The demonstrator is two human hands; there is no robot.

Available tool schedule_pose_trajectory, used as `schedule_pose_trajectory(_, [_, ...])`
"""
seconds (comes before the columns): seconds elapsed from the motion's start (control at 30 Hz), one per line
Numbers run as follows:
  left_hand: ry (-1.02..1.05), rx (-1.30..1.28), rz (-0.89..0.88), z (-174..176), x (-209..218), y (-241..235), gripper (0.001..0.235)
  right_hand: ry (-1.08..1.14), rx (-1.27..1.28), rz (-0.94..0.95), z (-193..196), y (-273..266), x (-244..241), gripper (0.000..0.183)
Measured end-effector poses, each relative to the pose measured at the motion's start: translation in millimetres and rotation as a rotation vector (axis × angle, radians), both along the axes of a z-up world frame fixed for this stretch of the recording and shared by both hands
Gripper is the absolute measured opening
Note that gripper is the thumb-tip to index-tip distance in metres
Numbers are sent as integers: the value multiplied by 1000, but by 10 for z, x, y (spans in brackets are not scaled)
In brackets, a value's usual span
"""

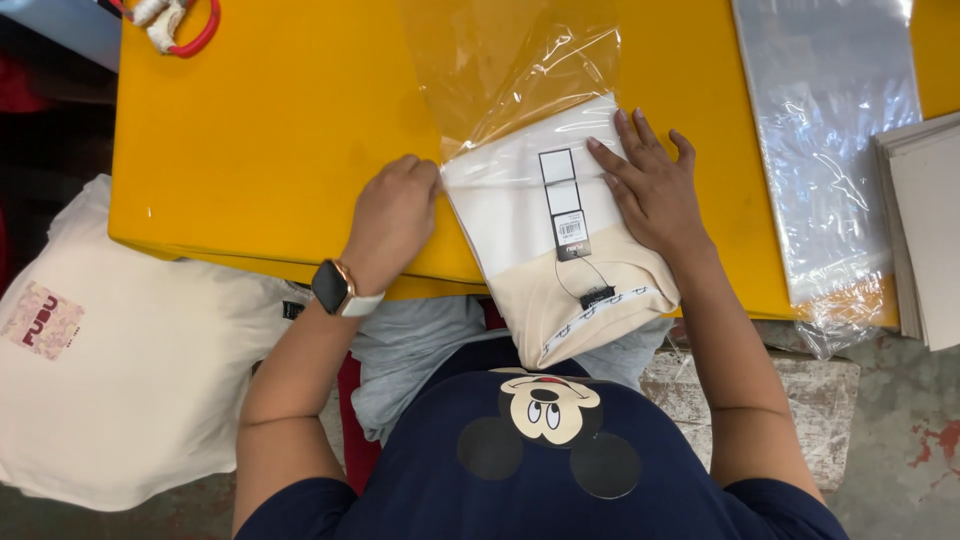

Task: Folding shirts using a cardboard template and placing them into plastic bags for retail

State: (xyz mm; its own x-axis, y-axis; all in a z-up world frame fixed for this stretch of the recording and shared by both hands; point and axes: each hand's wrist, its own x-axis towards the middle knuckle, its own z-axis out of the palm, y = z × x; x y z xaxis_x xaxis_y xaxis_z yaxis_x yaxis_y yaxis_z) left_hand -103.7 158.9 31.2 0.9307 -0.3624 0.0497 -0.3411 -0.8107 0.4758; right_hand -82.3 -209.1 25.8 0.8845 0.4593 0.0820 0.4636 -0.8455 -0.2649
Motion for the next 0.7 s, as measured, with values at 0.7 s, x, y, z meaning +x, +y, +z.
schedule_pose_trajectory(0.7, [-229, -122, 35, -67, 28, 145, 6, -35, 81, 649, 466, 1160, -690, 61])
